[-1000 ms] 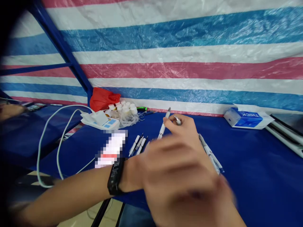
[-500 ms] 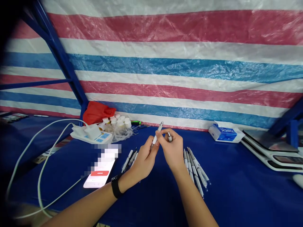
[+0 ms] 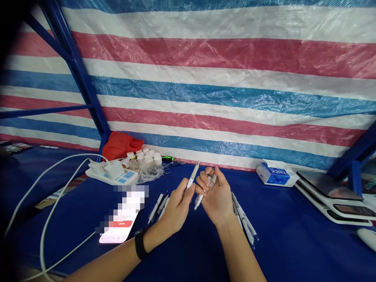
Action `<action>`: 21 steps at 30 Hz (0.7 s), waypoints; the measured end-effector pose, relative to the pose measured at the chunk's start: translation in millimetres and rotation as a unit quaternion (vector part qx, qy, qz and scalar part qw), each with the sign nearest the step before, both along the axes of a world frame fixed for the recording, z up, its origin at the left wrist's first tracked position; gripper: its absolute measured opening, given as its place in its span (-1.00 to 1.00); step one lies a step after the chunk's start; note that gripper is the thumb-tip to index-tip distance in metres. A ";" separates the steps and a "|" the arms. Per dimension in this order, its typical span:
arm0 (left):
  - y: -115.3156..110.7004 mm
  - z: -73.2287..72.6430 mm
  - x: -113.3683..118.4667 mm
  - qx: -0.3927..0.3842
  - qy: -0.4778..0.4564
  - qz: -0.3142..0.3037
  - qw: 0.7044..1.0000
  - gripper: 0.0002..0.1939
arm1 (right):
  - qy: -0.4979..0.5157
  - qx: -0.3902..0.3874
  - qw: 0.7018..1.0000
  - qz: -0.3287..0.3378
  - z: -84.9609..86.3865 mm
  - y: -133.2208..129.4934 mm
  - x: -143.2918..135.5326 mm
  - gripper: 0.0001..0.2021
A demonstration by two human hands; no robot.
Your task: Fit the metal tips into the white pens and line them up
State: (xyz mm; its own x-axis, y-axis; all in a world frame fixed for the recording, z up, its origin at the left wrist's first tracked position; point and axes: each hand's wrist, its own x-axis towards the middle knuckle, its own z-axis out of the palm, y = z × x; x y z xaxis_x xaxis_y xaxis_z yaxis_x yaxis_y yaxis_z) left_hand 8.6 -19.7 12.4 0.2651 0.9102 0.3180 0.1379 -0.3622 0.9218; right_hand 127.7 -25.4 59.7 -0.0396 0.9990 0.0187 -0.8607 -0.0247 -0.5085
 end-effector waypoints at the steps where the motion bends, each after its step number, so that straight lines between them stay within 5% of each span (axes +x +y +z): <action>1: -0.5 1.0 -0.7 0.003 0.012 0.005 1.000 -0.64 | 0.002 0.005 1.000 0.004 -0.1 -0.8 0.1 -0.70; 7: 4.6 1.9 -4.6 -0.034 0.007 0.003 0.999 -0.59 | -0.007 0.022 1.000 -0.003 3.8 -4.6 4.3 -0.80; 16: 3.7 -2.5 0.9 -0.081 0.117 -0.033 0.989 -0.68 | 0.058 0.038 0.974 -0.215 22.5 -16.5 66.4 -0.81; 21: -5.6 -20.4 1.6 -0.071 0.197 -0.091 0.974 -0.51 | 0.100 0.048 0.960 -0.255 17.3 -16.7 82.5 -0.73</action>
State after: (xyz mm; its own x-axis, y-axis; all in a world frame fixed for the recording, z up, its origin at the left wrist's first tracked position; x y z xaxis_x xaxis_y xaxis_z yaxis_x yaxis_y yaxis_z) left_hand 10.2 -25.3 -8.0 0.5027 0.8638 0.0329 0.4362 -0.2864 0.8530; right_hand 210.2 -42.1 77.0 0.4693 0.8804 0.0676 -0.8288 0.4656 -0.3101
